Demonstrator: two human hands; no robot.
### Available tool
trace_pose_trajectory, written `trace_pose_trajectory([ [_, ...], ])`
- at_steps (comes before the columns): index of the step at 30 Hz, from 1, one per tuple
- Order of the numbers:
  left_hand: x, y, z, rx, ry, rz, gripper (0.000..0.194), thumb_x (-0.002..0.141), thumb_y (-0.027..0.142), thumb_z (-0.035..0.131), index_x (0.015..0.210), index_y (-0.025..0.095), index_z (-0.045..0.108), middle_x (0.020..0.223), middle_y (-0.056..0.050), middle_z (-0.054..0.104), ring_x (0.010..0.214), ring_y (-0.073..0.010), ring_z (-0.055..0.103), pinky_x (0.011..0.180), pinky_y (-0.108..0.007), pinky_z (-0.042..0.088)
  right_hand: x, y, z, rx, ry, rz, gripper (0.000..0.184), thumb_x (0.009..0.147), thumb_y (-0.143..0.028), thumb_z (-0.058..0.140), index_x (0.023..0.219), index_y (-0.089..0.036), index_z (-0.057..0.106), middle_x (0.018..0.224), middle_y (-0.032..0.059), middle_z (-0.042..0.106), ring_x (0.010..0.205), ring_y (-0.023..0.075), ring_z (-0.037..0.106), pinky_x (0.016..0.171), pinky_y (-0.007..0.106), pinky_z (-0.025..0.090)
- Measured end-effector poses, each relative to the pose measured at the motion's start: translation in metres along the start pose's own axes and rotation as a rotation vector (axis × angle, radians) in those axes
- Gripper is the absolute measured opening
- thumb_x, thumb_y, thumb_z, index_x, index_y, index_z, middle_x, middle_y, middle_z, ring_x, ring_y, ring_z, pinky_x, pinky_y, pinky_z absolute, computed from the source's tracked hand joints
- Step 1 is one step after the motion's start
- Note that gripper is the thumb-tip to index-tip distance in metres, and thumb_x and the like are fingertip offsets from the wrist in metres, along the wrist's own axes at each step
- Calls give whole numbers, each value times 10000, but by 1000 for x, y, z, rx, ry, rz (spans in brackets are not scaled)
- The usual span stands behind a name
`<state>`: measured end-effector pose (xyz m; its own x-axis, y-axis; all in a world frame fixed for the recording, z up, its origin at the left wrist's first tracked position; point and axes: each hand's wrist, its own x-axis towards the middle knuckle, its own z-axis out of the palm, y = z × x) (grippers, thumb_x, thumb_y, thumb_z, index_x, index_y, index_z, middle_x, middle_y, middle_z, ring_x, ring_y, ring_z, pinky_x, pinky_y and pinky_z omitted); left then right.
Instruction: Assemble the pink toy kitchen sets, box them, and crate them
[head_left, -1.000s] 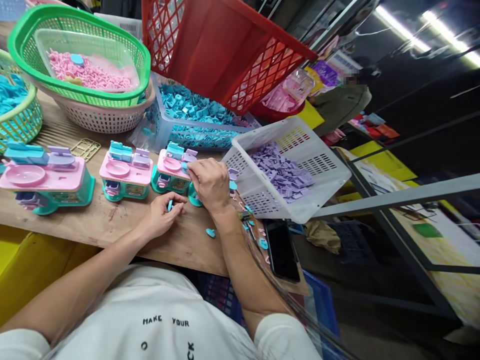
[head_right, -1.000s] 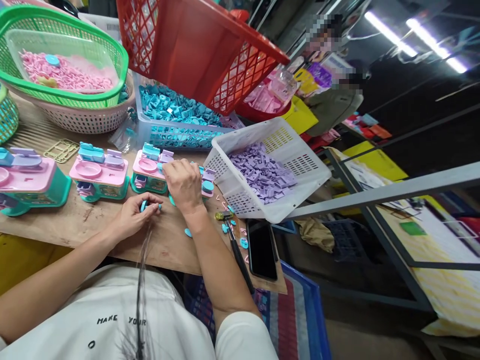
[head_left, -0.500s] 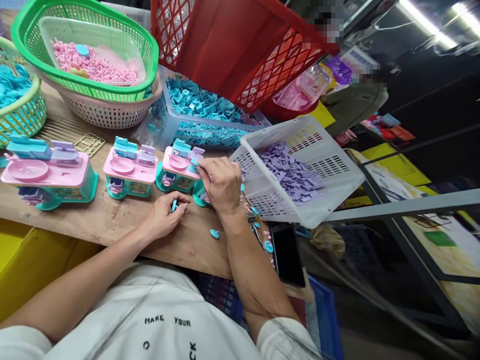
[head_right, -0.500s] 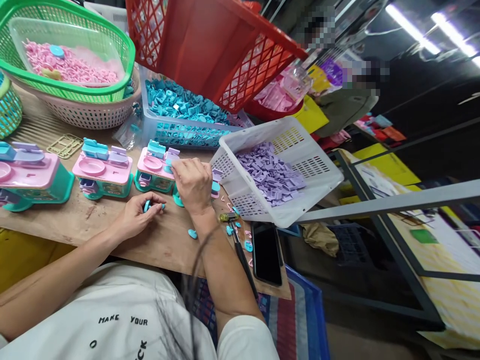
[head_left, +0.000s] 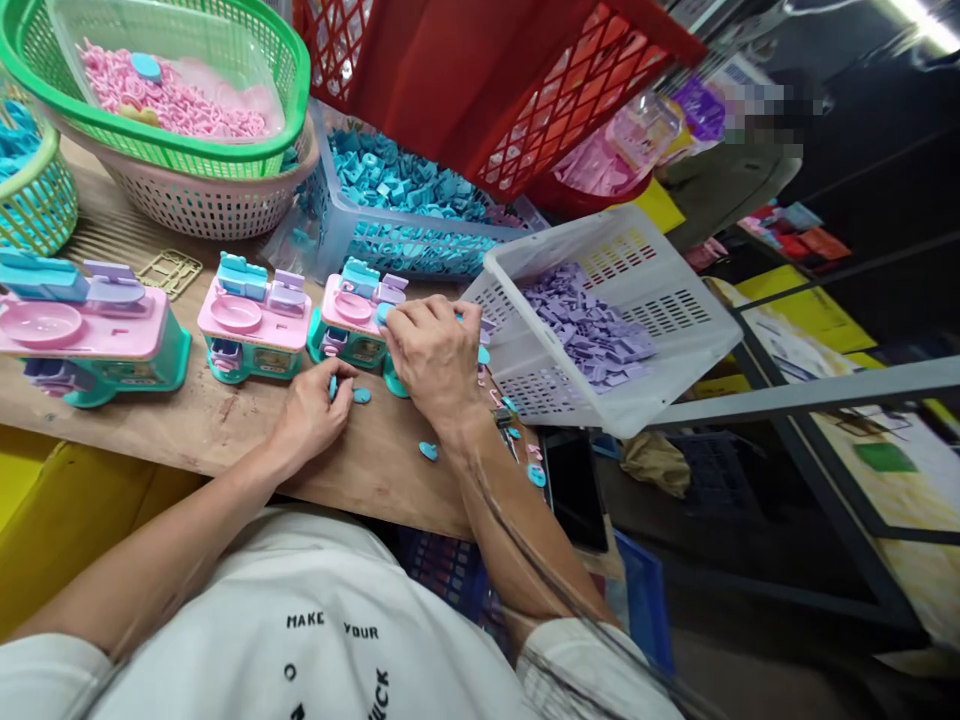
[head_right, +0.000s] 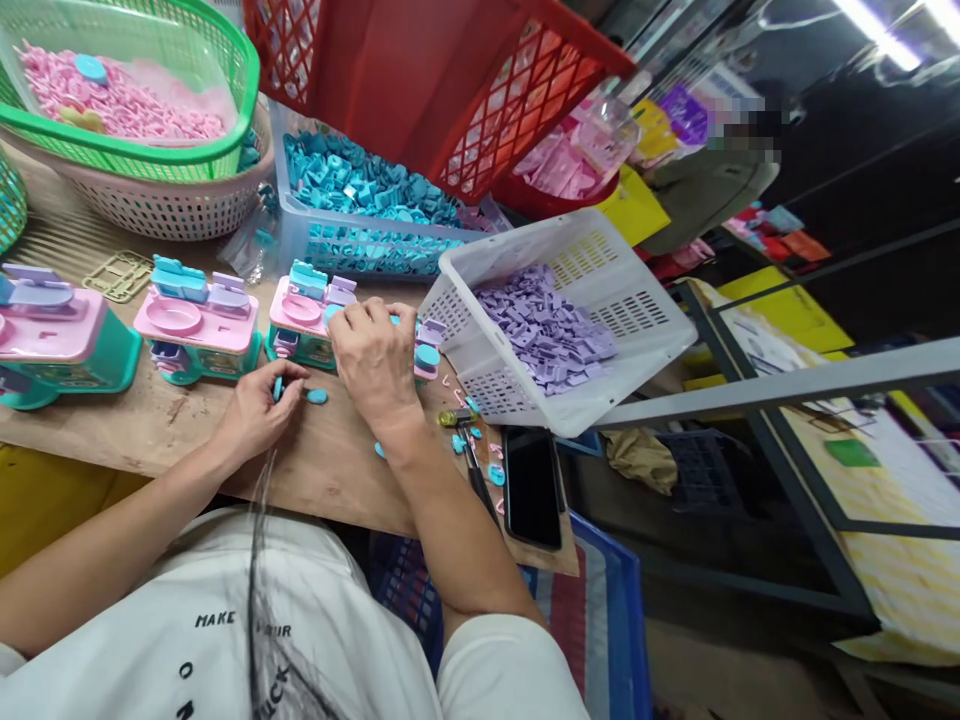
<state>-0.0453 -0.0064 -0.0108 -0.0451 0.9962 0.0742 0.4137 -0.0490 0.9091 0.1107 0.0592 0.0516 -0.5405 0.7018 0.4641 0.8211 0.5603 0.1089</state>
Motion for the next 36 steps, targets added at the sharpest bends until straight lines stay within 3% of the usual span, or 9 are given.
trace_pose_trajectory([
  [2,1,-1,-1,147,33,8,256,914,283,543,1063,149,703,934,-77,749,829,-199,686,793,-297,516,3,-5,-4,-24,-41,32,169,1003,-201,525,950,-204,686,1073,105,741,1021,278,564,943,455,325],
  [5,2,1,0,379,-60,63,337,889,335,639,1156,138,701,1077,-123,750,967,-263,701,853,-339,521,6,-10,-11,-22,-73,89,192,1006,-195,506,966,-181,693,1078,128,731,1058,292,568,976,473,336],
  [10,2,11,2,592,-139,70,249,917,321,604,1044,185,770,1054,-120,766,972,-278,710,826,-340,513,-19,-15,-9,173,25,90,206,976,-242,586,1139,-188,702,1272,138,680,1211,314,545,1022,487,389],
  [13,0,11,-5,398,-132,48,227,866,250,623,992,161,790,934,-96,776,878,-238,700,802,-304,495,-47,-20,3,437,12,2,175,974,-225,587,1063,-188,733,1105,121,724,1054,259,629,938,418,499],
  [16,-5,9,-24,11,-159,-14,231,784,309,703,895,127,795,770,-48,734,740,-185,634,737,-276,468,-58,-28,9,701,12,-74,193,998,-250,563,1033,-199,746,1008,96,746,954,214,680,879,366,559],
  [22,-18,20,-80,-470,104,-162,439,564,440,900,828,113,774,623,11,584,546,-71,424,513,-209,281,-11,-54,4,902,116,-192,214,1018,-295,538,1032,-210,734,1036,73,754,986,185,704,901,323,561],
  [25,-23,29,-100,-603,209,-181,447,598,407,900,899,105,765,578,37,506,503,-49,362,465,-191,206,17,-70,16,843,184,-126,161,994,-255,579,945,-191,719,957,67,740,943,196,673,902,337,528],
  [28,-31,32,-108,-762,212,-208,430,665,370,869,981,107,743,649,37,497,513,-44,399,433,-163,206,33,-80,31,749,223,12,131,967,-235,622,882,-196,714,931,61,718,952,211,627,959,368,474],
  [36,-37,34,-106,-1151,28,-391,258,909,304,592,979,84,707,715,-6,520,474,-57,452,357,-130,283,47,-77,22,595,-29,-5,161,965,-215,612,880,-201,749,940,58,728,943,227,612,927,368,428],
])
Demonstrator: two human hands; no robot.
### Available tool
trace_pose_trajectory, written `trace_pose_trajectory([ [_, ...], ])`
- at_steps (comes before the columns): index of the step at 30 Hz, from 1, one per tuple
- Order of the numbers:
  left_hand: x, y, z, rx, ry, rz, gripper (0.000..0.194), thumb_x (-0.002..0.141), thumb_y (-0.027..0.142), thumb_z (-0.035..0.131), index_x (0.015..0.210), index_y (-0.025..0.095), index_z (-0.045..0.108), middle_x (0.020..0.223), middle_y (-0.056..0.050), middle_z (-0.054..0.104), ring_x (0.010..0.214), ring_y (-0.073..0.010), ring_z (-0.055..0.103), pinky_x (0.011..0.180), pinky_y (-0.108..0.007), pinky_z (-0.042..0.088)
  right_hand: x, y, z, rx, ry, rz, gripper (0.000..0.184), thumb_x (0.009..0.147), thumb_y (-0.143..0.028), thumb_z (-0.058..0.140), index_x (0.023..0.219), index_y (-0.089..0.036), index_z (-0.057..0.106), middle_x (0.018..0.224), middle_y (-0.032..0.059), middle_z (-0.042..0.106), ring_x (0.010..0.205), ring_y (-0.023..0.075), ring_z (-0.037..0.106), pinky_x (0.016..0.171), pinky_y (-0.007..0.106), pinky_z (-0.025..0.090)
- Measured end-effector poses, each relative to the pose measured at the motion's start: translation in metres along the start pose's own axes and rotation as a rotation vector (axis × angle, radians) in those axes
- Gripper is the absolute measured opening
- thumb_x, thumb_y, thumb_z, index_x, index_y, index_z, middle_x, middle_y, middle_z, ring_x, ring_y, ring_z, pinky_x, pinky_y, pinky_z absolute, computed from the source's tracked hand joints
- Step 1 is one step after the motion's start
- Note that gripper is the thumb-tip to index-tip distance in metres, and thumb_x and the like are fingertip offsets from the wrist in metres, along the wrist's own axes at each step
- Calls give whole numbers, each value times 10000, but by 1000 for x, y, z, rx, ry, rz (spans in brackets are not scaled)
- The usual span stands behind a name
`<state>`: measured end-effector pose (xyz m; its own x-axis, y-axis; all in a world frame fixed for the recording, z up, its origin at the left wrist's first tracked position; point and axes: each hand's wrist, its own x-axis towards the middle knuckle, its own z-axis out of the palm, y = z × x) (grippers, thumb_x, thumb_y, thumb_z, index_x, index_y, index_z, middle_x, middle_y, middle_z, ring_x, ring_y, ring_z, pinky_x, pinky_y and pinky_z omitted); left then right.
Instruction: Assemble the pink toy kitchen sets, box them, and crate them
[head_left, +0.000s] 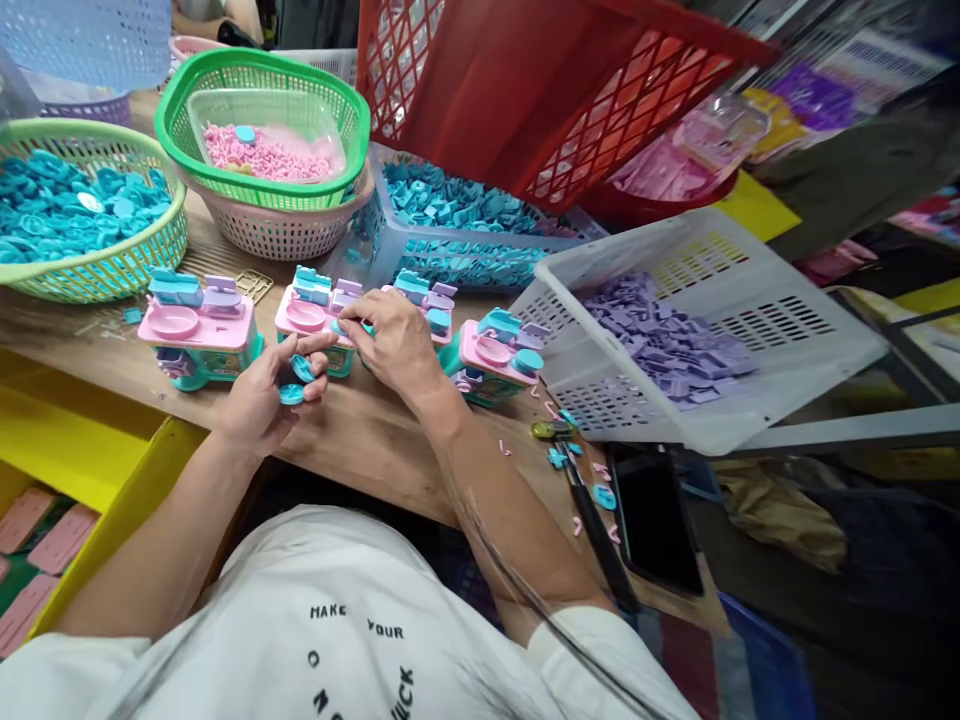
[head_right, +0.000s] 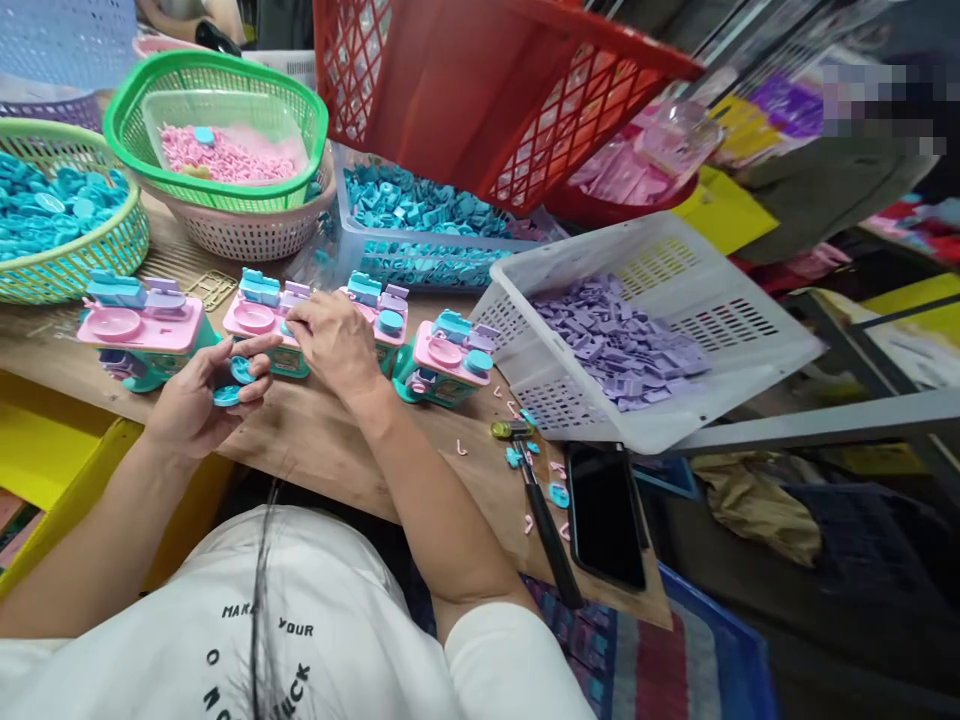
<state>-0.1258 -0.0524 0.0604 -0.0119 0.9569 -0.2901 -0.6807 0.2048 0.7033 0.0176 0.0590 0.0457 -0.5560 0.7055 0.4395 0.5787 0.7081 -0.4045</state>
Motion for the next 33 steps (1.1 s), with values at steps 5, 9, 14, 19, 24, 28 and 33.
trace_pose_trajectory([
  [5,-2,7,12,-102,69,-112,377,1038,288,372,994,71,678,715,-34,556,479,-68,489,347,-117,327,7,-4,-3,-83,-35,19,168,968,-235,618,883,-199,758,952,66,728,939,235,611,917,367,433],
  [9,-10,5,18,-187,198,-154,416,1066,323,345,1026,48,655,734,-66,604,554,-94,575,391,-120,414,-11,-10,-3,-37,99,16,156,970,-273,621,963,-199,758,990,81,712,999,252,589,947,385,441],
  [14,-12,-18,19,-248,297,-155,399,1079,298,321,939,83,626,710,-50,610,541,-95,575,415,-142,446,-66,-32,-4,98,61,-150,245,969,-408,640,1114,-239,740,1091,74,708,1051,232,583,929,380,442],
  [19,-4,-37,26,-316,273,-190,430,1088,295,321,839,97,611,698,-33,585,576,-69,570,514,-130,492,-87,-29,0,81,26,-128,170,983,-326,627,937,-241,767,969,48,747,956,216,579,817,369,429],
  [24,2,-46,28,-226,186,-164,370,1058,270,402,844,103,653,814,-72,665,680,-94,621,651,-187,552,-83,-12,-3,138,28,-31,140,956,-331,666,951,-227,760,971,53,757,934,224,561,856,387,444],
  [28,4,-56,21,-130,107,-142,248,990,253,524,892,108,700,903,-93,721,806,-150,679,753,-264,578,-83,-7,-5,115,-45,53,115,897,-332,742,932,-224,759,923,46,747,890,219,557,818,372,436],
  [33,7,-59,12,-11,37,-169,167,816,121,677,977,108,717,906,-77,736,795,-151,682,727,-259,572,-77,-5,-10,133,-154,95,126,873,-200,716,992,-222,749,967,42,742,921,213,574,813,333,451],
])
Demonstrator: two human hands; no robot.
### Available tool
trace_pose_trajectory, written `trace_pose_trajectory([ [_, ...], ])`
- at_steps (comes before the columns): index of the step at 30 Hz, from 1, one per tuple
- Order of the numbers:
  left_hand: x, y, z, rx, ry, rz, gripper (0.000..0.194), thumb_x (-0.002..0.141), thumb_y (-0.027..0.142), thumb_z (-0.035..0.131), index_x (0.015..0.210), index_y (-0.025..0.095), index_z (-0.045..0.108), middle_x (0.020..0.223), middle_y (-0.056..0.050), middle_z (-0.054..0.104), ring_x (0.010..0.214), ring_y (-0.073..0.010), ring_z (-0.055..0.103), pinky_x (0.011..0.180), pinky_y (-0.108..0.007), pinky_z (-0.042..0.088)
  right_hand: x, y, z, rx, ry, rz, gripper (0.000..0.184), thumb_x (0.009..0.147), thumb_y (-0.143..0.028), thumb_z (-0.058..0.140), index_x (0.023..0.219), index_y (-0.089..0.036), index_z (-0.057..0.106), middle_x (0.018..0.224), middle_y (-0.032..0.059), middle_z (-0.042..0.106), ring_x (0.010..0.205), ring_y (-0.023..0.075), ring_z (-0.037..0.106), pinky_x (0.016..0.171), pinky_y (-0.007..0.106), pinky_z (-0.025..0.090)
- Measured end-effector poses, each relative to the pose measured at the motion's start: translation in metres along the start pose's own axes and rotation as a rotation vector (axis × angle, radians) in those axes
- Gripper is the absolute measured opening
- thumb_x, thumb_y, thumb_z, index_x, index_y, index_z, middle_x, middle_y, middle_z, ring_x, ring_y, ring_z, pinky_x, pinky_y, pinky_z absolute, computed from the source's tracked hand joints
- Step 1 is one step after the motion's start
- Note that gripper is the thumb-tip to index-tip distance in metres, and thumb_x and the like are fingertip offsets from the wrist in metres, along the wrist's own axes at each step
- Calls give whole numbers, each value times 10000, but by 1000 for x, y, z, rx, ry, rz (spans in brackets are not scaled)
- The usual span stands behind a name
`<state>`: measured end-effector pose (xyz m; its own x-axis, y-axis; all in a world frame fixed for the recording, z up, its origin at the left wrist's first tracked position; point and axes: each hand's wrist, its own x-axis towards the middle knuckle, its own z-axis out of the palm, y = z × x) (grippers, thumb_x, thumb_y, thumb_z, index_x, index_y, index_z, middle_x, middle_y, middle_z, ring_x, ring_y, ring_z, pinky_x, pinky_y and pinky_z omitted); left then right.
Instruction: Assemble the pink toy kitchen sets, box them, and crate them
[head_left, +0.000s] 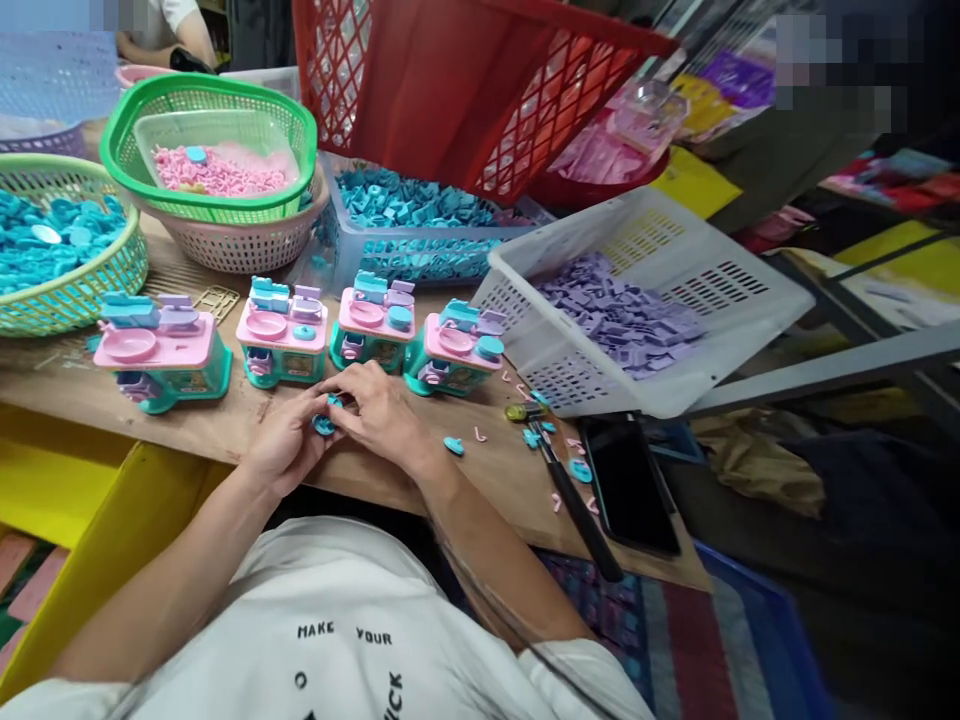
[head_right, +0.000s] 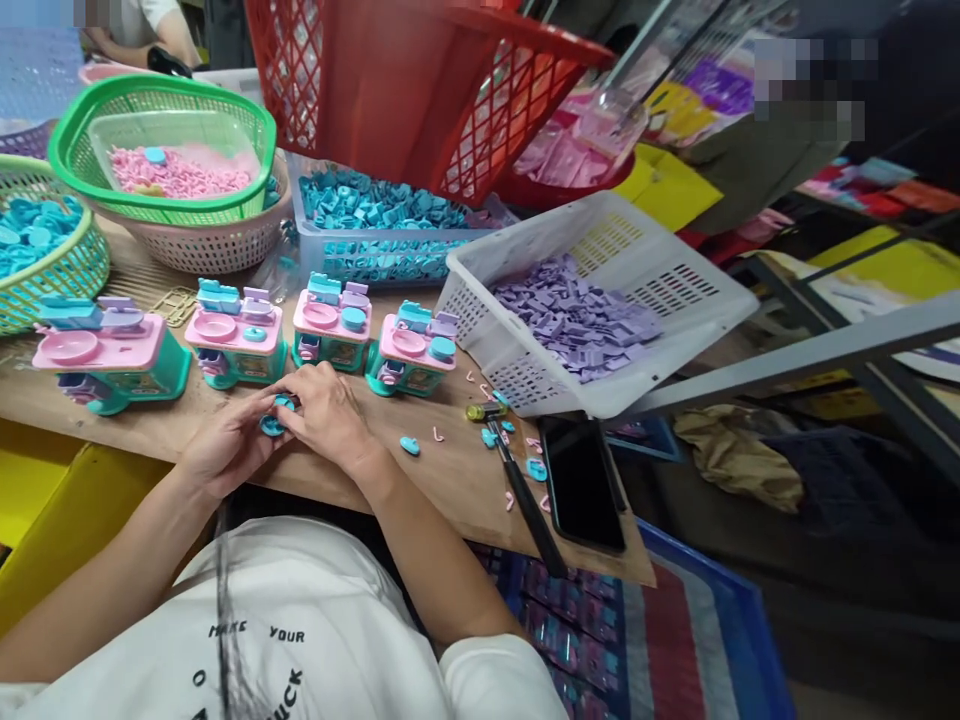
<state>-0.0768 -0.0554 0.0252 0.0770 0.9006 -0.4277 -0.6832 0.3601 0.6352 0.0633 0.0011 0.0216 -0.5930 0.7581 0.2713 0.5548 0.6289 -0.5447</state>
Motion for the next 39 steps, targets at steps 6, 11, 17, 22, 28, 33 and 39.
trace_pose_trajectory([
  [6,3,5,-1,209,35,114,382,654,272,910,947,119,718,840,-13,691,672,-84,630,589,-173,501,6,7,-3,219,187,86,74,897,-262,688,885,-189,687,823,-2,663,748,131,564,749,260,463],
  [11,4,4,1,349,31,230,524,554,473,954,848,111,712,747,10,651,561,-38,524,515,-151,402,3,9,6,689,248,173,265,853,-444,721,915,-186,722,763,-10,637,663,112,571,624,238,476],
  [17,2,4,2,321,31,256,482,540,447,952,769,129,672,650,10,632,505,-45,469,457,-166,304,2,5,11,997,202,286,479,712,-637,800,919,-207,751,799,1,696,671,118,627,652,258,540],
  [22,5,9,0,291,66,341,467,532,414,947,767,128,663,704,-17,673,485,-37,453,450,-166,287,3,2,8,896,212,177,407,851,-600,695,948,-215,780,919,40,721,766,145,666,719,288,571],
  [28,11,15,-6,529,186,695,350,761,307,797,1067,178,687,842,-25,690,692,-106,582,636,-195,449,41,3,-1,138,448,-41,242,999,-351,574,1052,-218,769,963,94,695,934,221,642,874,359,529],
  [33,17,15,-15,737,205,797,492,787,202,723,1268,183,622,811,-3,662,774,-152,607,801,-247,470,69,11,11,-118,380,-112,210,1002,-318,576,1030,-225,763,992,99,712,986,239,640,944,369,477],
  [39,20,11,-18,728,205,743,554,740,175,742,1287,180,648,812,-15,650,718,-161,565,787,-251,454,64,20,15,-54,390,-186,234,1014,-330,553,1029,-217,757,1008,87,766,977,233,681,931,370,491],
])
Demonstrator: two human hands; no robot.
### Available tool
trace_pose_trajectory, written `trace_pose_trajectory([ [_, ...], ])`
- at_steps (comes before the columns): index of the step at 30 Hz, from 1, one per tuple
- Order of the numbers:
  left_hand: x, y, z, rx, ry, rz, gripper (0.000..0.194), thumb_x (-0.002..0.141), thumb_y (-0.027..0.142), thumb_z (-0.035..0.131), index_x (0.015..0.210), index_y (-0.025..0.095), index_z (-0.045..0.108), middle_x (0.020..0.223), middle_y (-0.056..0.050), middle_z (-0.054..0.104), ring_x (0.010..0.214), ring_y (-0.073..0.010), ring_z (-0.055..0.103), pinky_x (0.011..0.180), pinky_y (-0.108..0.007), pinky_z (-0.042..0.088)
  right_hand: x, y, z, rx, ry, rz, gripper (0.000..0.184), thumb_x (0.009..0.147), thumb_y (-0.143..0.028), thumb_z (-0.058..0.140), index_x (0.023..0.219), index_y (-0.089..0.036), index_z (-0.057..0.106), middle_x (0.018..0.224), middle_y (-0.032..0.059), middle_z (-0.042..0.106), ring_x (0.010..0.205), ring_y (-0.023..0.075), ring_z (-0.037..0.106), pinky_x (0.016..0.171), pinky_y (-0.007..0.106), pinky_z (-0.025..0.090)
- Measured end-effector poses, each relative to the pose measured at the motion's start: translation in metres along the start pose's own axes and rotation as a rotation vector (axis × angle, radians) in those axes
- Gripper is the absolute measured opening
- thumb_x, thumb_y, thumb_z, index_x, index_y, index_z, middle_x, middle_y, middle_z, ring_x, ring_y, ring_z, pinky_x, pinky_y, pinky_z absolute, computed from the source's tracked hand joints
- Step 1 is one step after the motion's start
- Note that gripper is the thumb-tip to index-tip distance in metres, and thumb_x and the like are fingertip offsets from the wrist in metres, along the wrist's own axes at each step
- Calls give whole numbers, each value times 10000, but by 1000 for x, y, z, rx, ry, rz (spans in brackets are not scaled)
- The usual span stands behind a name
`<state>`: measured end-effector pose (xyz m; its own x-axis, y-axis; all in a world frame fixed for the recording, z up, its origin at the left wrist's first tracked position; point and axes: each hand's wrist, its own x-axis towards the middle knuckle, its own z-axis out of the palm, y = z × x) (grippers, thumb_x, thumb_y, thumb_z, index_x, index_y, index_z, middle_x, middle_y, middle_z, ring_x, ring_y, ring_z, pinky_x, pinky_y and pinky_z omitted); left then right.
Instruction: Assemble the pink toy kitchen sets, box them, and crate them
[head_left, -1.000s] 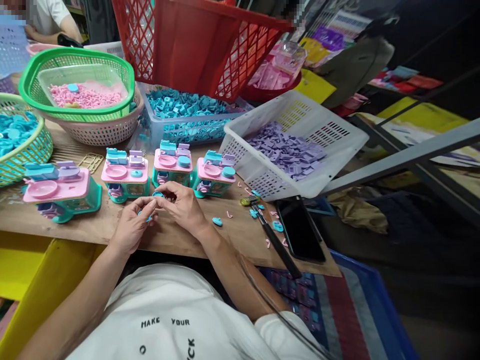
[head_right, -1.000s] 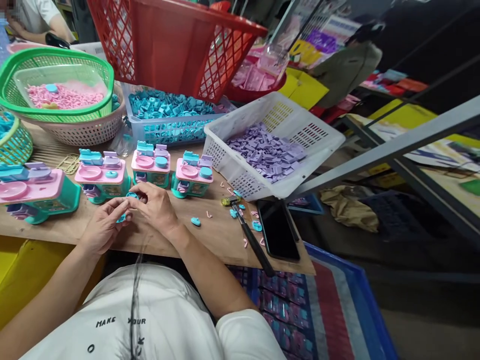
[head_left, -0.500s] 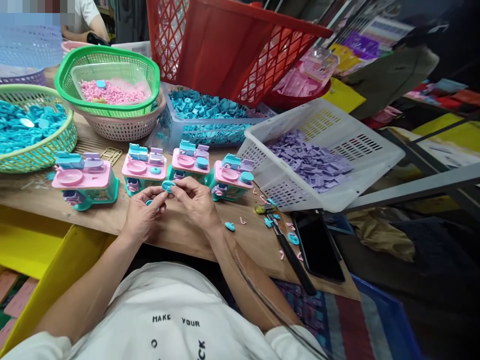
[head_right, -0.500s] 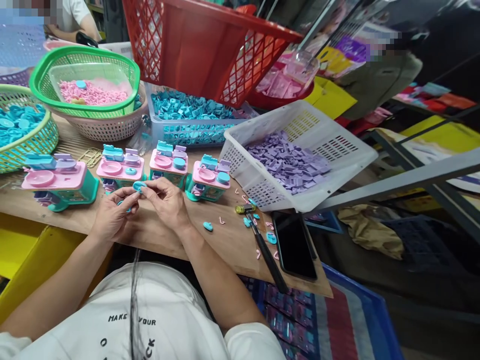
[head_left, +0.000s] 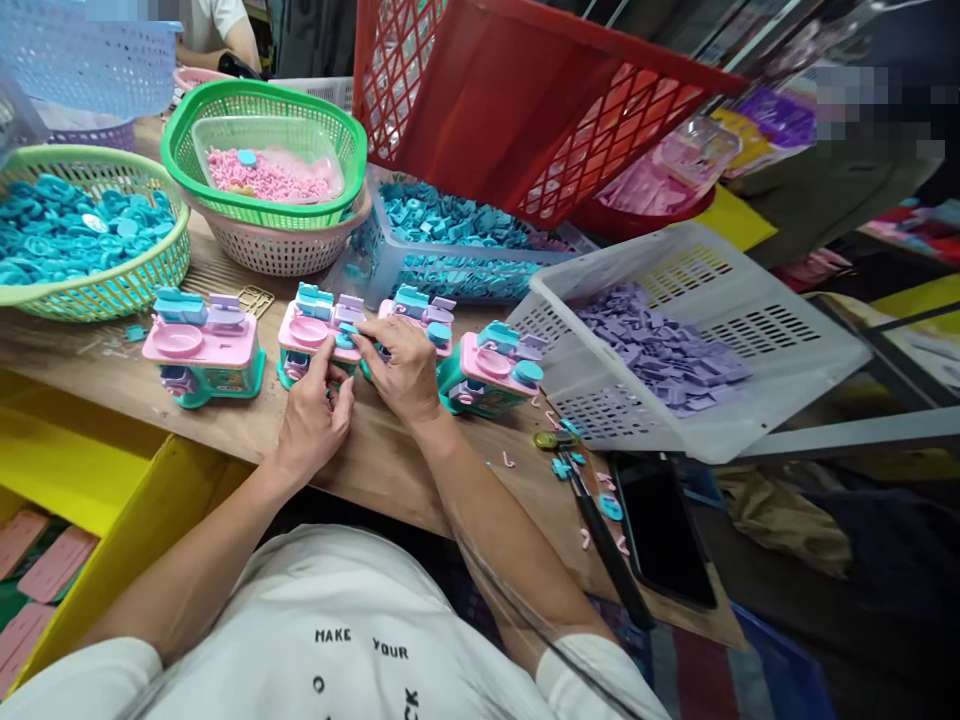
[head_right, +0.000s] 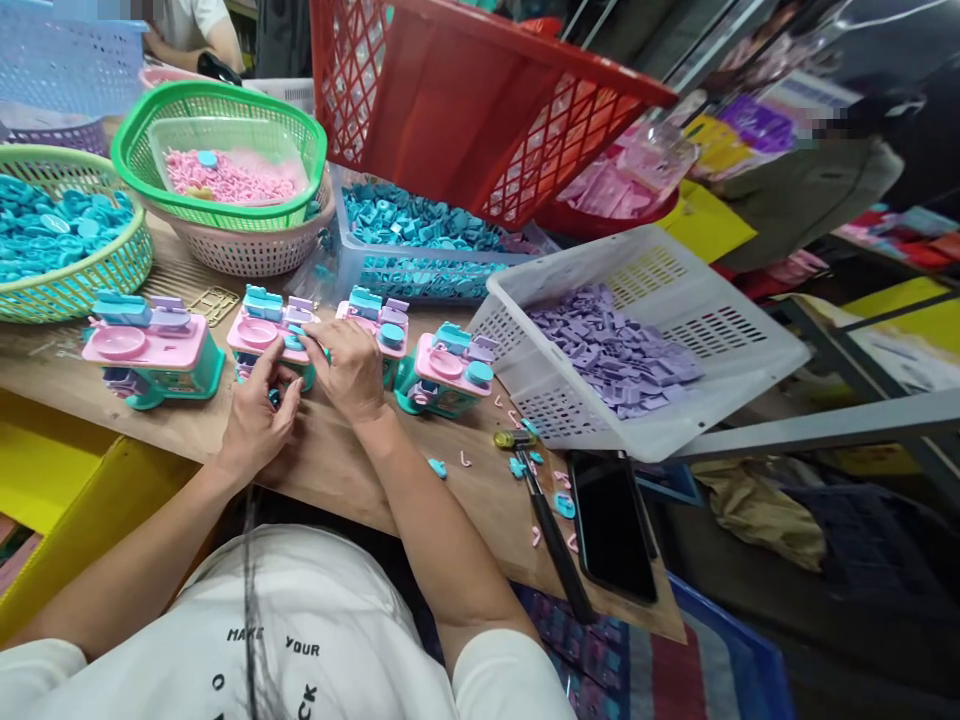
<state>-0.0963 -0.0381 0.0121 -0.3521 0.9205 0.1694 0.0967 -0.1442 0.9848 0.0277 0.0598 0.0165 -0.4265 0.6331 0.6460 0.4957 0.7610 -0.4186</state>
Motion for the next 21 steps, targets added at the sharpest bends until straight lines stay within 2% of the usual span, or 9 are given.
trace_pose_trajectory([
  [6,0,0,0,96,-37,56,518,794,184,692,1309,177,639,803,-17,648,718,-163,559,798,-256,452,-1,-1,2,-19,18,45,280,1029,-370,513,1035,-233,758,1024,88,777,981,239,688,924,384,483],
  [10,0,-2,-1,116,-45,55,529,807,193,679,1334,176,640,804,-21,654,718,-166,559,827,-266,465,-1,-2,5,-66,25,26,316,1041,-385,484,1015,-222,754,1014,101,775,976,247,680,908,388,456],
  [14,2,-4,-2,183,-47,90,523,828,205,653,1348,162,638,834,-43,672,742,-175,584,867,-290,477,-2,-2,1,-147,11,-67,317,1051,-374,471,1043,-230,753,1025,97,773,959,237,668,903,389,418],
  [18,4,-8,-3,276,-64,138,501,870,217,601,1365,139,617,827,-46,680,705,-166,586,850,-317,499,-2,-8,-7,-336,-31,-202,303,1060,-311,457,1092,-225,746,1077,75,777,957,213,646,898,376,374],
  [21,5,-8,-4,208,-63,123,458,926,263,571,1362,126,609,836,-53,692,716,-159,599,820,-301,505,-1,-13,-11,-425,-64,-272,285,1057,-296,472,1121,-215,738,1097,64,777,971,211,632,897,374,343],
])
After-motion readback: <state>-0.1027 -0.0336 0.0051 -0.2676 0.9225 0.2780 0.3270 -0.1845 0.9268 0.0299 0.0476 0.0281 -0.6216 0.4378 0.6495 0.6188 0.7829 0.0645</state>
